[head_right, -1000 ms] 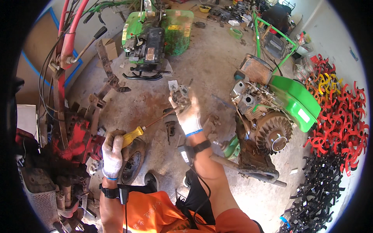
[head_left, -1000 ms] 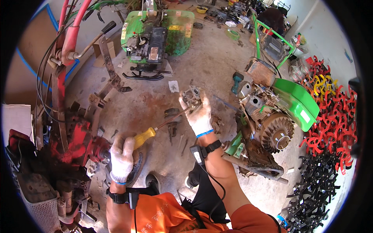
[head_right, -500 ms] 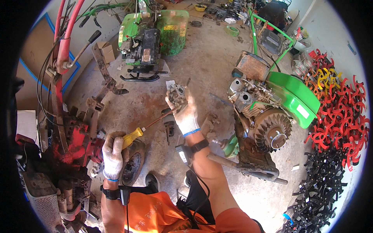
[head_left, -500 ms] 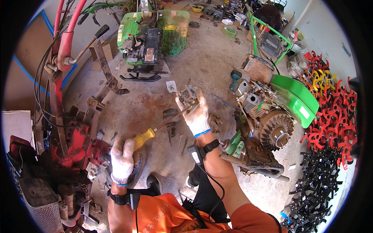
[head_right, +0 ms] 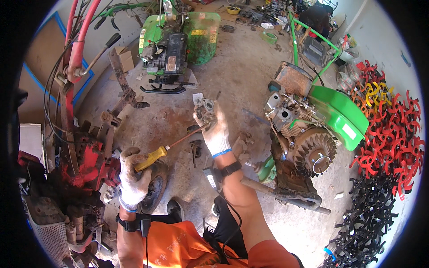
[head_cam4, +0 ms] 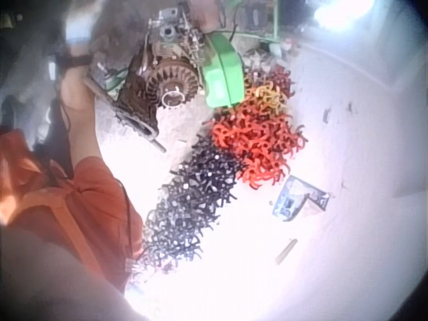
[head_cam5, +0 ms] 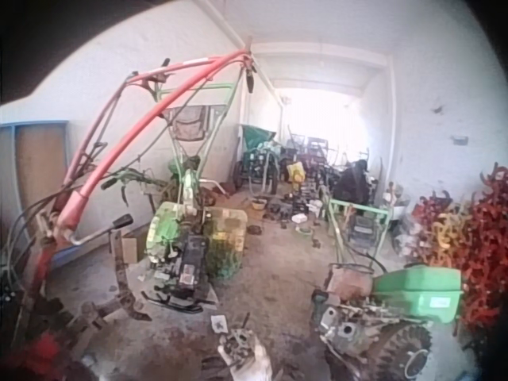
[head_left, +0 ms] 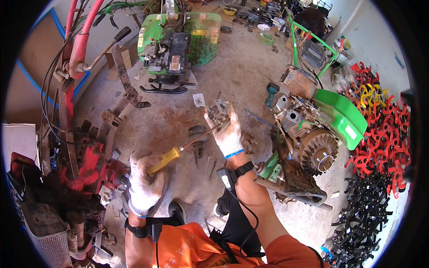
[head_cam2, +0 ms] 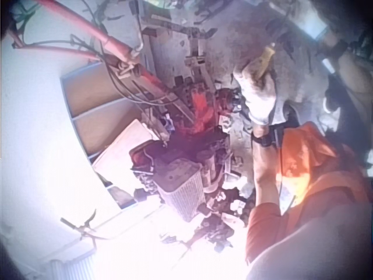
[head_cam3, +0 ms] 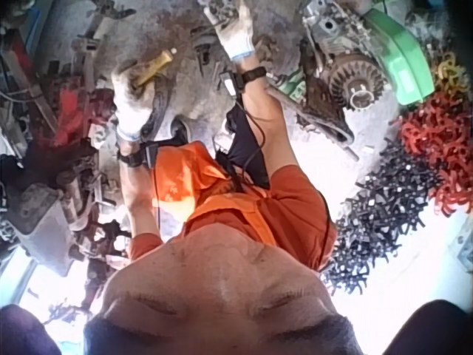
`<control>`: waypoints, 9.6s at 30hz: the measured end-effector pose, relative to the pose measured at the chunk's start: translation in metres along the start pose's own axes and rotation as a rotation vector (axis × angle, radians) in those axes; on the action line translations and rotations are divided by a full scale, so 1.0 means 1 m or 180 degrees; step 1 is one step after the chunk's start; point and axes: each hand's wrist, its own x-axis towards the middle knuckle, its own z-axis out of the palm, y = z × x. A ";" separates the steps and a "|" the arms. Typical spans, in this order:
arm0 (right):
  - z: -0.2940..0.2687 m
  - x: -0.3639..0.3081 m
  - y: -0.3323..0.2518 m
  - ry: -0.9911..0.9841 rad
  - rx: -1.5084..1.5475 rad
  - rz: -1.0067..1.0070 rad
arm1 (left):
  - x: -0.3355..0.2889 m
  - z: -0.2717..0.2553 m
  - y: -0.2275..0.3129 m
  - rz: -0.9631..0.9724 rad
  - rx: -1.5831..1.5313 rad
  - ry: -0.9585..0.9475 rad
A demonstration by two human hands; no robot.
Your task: The person uses a yellow-handled screwdriver to pry and remove a small metal component from a carburetor-like engine part. They then manipulate the part with gloved hands, turning it over and adjusting internal pieces.
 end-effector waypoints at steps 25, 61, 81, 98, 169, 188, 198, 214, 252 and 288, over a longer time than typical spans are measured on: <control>-0.015 0.007 -0.008 -0.0010 -0.0093 -0.0168 | -0.011 0.013 -0.014 -0.0947 -0.0896 -0.0032; -0.007 -0.030 0.034 -0.0560 -0.0364 0.0208 | -0.099 -0.042 0.048 -0.3152 -0.2998 -0.0597; 0.059 -0.230 0.066 -0.0942 0.0396 0.1801 | -0.166 -0.043 0.126 -0.2085 -0.1929 0.0429; 0.115 -0.255 0.123 -0.1233 0.0482 0.3268 | -0.270 -0.071 0.254 -0.1897 0.0112 0.1250; 0.170 -0.649 0.349 -0.1863 -0.1281 0.5422 | -0.592 -0.192 0.440 -0.1912 0.0947 0.4741; 0.180 -0.659 0.334 -0.2169 -0.1521 0.5082 | -0.603 -0.177 0.448 -0.1468 0.1191 0.5096; 0.173 -0.664 0.331 -0.2272 -0.1658 0.5222 | -0.606 -0.170 0.449 -0.1399 0.1440 0.5037; 0.173 -0.660 0.330 -0.2264 -0.1770 0.5086 | -0.601 -0.170 0.447 -0.1536 0.1653 0.4901; 0.170 -0.669 0.328 -0.2702 -0.1897 0.4852 | -0.643 -0.161 0.440 -0.1105 0.1571 0.4722; 0.193 -0.694 0.346 -0.2639 -0.1670 0.5141 | -0.628 -0.159 0.438 -0.1208 0.1690 0.5425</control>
